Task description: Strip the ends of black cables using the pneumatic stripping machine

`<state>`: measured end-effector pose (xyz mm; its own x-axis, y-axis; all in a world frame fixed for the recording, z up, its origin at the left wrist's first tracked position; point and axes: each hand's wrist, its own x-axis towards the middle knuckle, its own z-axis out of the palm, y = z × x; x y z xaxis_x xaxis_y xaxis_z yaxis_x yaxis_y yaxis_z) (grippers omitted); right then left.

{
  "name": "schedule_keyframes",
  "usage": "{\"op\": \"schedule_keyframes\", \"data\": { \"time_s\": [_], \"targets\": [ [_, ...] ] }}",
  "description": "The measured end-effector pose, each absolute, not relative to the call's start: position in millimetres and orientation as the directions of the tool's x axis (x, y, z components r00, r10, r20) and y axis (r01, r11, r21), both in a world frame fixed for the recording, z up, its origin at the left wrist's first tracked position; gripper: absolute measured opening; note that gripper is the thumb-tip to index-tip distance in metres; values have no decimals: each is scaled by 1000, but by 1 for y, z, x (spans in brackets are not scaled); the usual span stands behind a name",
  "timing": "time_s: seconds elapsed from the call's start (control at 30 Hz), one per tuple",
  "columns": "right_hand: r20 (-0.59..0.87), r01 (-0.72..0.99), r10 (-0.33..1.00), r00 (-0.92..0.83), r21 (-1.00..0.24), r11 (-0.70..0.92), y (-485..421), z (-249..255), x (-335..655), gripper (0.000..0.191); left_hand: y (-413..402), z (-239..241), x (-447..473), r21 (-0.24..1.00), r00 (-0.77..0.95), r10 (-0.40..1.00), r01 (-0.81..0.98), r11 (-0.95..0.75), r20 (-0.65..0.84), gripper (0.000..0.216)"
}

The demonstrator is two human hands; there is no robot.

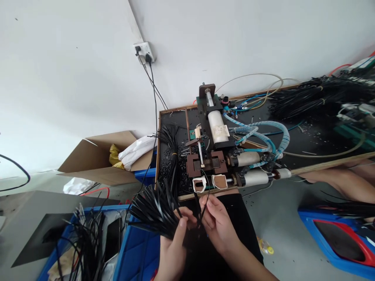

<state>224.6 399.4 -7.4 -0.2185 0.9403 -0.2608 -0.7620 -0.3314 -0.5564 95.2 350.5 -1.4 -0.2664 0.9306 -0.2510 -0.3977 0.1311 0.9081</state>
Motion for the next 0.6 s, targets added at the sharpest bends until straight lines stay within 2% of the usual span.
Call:
{"op": "schedule_keyframes", "data": {
  "time_s": [0.3, 0.6],
  "targets": [
    [-274, -839, 931, -241, -424, -342, 399, -11, 219, 26, 353, 4, 96, 907, -267, 927, -395, 145, -264, 27],
    [-279, -837, 916, -288, -392, -382, 403, -14, 217, 25, 354, 5, 96, 890, -288, 913, -431, 147, -290, 28]
  ]
}}
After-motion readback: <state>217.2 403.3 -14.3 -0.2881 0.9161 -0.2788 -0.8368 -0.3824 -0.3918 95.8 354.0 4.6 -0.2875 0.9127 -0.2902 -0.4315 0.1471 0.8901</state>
